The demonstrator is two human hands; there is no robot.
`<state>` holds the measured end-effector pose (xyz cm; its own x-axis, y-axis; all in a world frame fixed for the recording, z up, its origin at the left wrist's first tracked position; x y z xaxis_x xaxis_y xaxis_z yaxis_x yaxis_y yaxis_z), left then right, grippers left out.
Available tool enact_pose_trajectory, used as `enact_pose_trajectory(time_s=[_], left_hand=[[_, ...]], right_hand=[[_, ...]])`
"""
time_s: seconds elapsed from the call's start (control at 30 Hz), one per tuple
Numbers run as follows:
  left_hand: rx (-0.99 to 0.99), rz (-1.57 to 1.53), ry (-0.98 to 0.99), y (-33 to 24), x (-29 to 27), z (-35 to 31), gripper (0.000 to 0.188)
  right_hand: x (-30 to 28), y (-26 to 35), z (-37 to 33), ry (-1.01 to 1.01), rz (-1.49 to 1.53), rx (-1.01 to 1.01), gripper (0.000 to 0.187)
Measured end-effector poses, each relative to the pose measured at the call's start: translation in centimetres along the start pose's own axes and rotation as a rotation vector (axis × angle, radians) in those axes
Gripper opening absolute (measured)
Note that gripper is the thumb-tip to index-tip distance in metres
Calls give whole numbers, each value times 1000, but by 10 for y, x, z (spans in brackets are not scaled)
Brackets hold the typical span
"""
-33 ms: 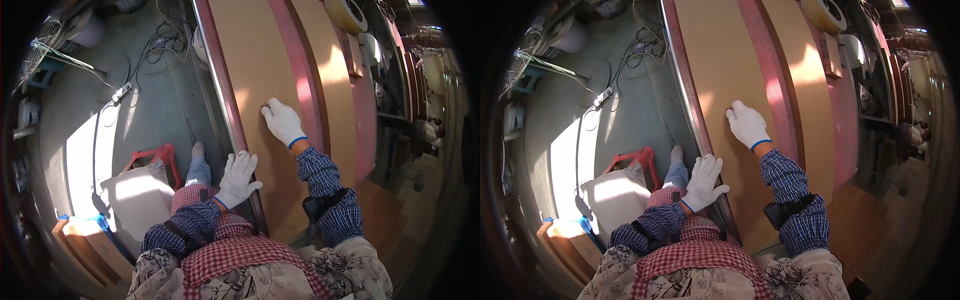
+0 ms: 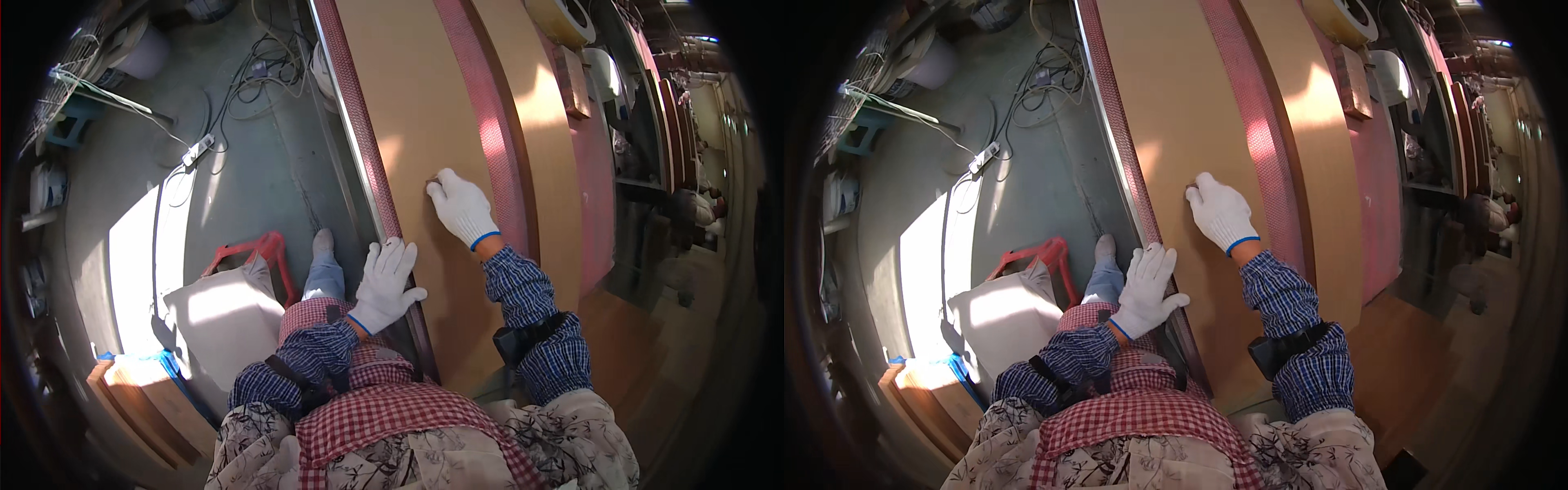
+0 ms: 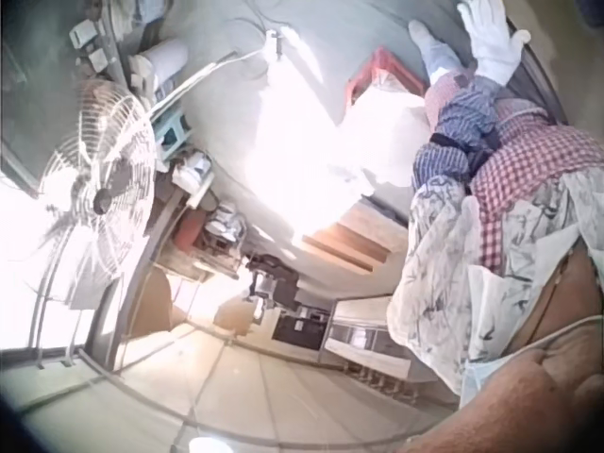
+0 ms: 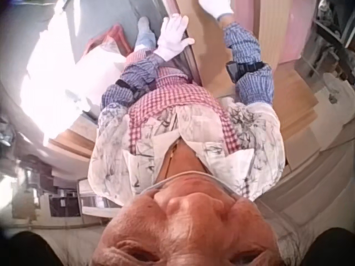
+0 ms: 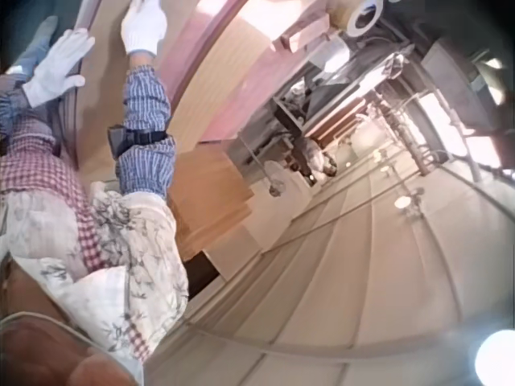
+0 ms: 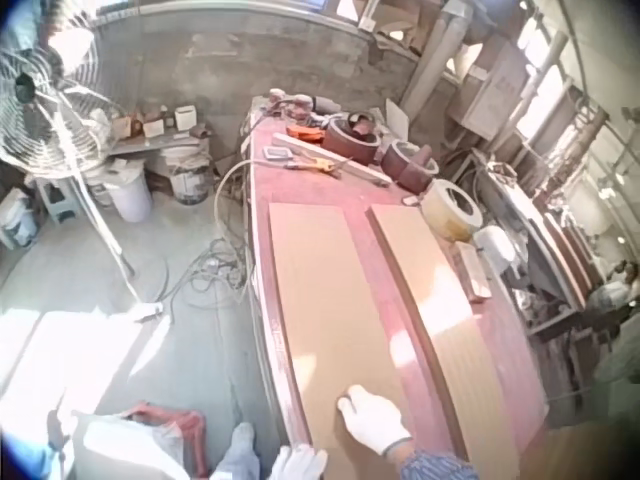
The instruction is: The recorder uses a hand sanding block and sandpaper to polish the surface and edges of wood boards on a workbench.
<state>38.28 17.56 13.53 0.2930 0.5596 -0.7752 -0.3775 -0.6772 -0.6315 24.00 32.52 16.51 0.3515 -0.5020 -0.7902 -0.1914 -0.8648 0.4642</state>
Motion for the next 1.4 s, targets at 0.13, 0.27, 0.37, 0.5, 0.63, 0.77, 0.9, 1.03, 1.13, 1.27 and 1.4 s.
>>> enact_pose_trajectory(time_s=[0.13,0.27,0.37,0.5,0.63,0.77,0.9,1.03,1.13,1.27,1.4], left_hand=[[-11,39,-16,1,-2,1,90],[-66,165,-18,1,4,2,94],[-79,219,3,-2,-1,8,92],[-125,272,72,0,-3,18,90],[-113,274,68,6,-7,32,92],[-122,223,117,7,-8,31,94],[-130,273,150,17,-8,45,92],[-132,202,208,2,-15,41,93],[-104,215,171,7,-17,42,91],[-116,212,186,7,-16,42,90],[-126,252,182,10,-16,40,92]], right_hand=[[24,-38,-102,-24,49,49,28],[51,-82,-194,-39,32,65,23],[68,-110,-262,-18,10,148,23],[86,-142,-341,-66,-9,130,21],[88,-166,-397,-91,-1,146,21],[113,-194,-459,-79,28,267,20],[148,-233,-504,57,61,448,23],[111,-174,-488,-221,217,328,24],[103,-155,-466,-233,204,246,23],[106,-151,-454,-247,114,162,22],[109,-151,-450,-224,77,134,21]])
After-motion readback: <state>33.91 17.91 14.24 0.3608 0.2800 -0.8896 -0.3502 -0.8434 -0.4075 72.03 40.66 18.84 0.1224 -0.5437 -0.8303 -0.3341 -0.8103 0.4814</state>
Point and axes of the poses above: each hand's wrist, its own z-axis towards the middle knuckle, its own x-axis out of the palm, y = z × x, the point moved 6 cm from there along z, towards the middle knuckle, and after that the axes turned 13 degrees about z, right-handed, at the moved point
